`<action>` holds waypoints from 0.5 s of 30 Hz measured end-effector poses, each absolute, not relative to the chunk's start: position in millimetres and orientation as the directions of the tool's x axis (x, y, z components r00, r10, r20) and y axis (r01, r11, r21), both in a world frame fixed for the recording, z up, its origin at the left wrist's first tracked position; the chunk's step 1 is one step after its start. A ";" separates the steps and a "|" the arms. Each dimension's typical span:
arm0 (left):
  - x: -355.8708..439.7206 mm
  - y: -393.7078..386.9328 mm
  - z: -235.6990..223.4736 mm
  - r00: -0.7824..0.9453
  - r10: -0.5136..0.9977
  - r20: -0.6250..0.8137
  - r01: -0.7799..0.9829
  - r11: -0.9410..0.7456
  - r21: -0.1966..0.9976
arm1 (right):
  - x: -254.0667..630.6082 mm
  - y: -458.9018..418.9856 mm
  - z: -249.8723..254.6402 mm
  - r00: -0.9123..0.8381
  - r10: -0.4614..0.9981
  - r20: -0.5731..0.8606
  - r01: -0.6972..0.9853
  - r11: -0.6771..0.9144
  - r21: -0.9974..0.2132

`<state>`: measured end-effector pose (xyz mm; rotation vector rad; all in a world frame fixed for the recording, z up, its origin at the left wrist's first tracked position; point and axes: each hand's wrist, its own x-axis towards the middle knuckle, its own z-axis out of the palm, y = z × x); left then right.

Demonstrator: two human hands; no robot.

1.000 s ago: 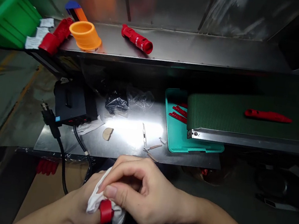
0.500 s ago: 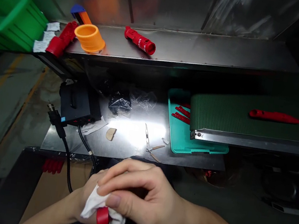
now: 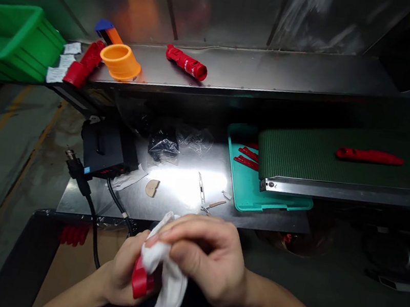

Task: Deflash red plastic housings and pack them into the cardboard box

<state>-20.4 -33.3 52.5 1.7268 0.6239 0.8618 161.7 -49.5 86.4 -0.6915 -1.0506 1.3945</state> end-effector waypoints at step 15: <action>-18.6 -43.6 43.9 0.538 0.801 0.262 0.181 -0.414 0.892 | 153.0 -52.0 83.7 0.110 0.906 0.409 -0.012 0.413 -0.911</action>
